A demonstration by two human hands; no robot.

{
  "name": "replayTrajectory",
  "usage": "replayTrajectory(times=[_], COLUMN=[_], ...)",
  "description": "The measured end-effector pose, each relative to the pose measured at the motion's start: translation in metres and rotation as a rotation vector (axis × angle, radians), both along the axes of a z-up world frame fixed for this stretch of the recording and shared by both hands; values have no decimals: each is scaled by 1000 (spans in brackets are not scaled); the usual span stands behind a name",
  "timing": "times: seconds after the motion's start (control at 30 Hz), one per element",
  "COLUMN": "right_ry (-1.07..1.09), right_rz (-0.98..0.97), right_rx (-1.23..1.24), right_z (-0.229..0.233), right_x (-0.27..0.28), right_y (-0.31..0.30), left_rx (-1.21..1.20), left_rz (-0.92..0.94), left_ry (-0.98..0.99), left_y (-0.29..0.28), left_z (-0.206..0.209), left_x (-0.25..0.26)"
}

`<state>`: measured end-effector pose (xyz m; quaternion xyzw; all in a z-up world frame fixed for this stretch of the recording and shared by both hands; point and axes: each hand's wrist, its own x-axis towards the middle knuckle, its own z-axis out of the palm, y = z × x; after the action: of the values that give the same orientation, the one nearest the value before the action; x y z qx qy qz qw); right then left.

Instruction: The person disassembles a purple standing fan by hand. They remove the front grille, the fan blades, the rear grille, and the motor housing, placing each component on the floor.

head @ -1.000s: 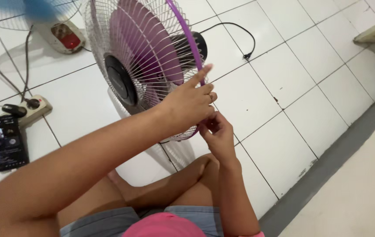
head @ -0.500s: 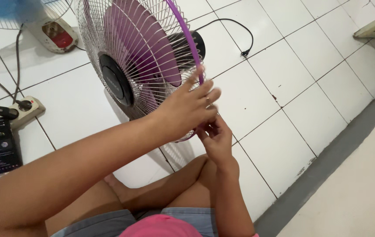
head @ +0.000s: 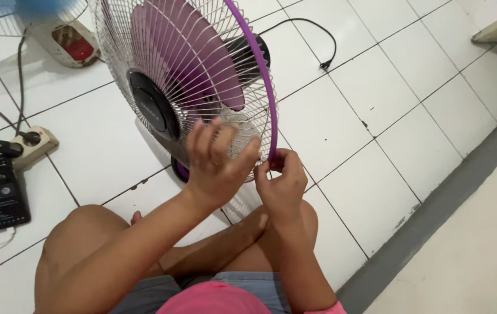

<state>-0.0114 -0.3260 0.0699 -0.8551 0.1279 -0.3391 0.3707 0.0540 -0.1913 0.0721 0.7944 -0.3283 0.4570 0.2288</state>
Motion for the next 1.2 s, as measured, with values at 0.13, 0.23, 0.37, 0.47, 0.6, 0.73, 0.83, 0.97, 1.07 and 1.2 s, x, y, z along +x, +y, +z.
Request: replayTrajectory(times=[0.13, 0.23, 0.37, 0.47, 0.6, 0.73, 0.83, 0.97, 1.07, 1.2], right_ry=[31, 66, 102, 104, 118, 131, 154, 198, 127, 146], right_rz=[-11, -5, -20, 14, 23, 22, 28, 34, 101, 169], right_rx=[-56, -112, -139, -64, -47, -15, 0, 56, 83, -170], right_z=[6, 5, 7, 7, 8, 9, 13, 21, 29, 43], right_x=[2, 2, 5, 6, 8, 9, 11, 14, 10, 8], right_y=[4, 5, 1, -6, -9, -11, -14, -16, -16, -24], left_rx=[82, 81, 144, 154, 176, 237, 272, 262, 257, 227], left_rz=[113, 110, 126, 36, -122, -164, -171, -246, -289, -340], left_ry=[-17, -18, 3, 57, 149, 185, 187, 200, 212, 192], left_y=[-4, -3, -5, -4, -8, -7, -6, -6, -2, 2], left_z=[-2, -4, 0, 3, 8, 10, 8, 3, 2, 6], left_x=[-10, -14, -15, -11, -2, 0, 3, 6, 9, 10])
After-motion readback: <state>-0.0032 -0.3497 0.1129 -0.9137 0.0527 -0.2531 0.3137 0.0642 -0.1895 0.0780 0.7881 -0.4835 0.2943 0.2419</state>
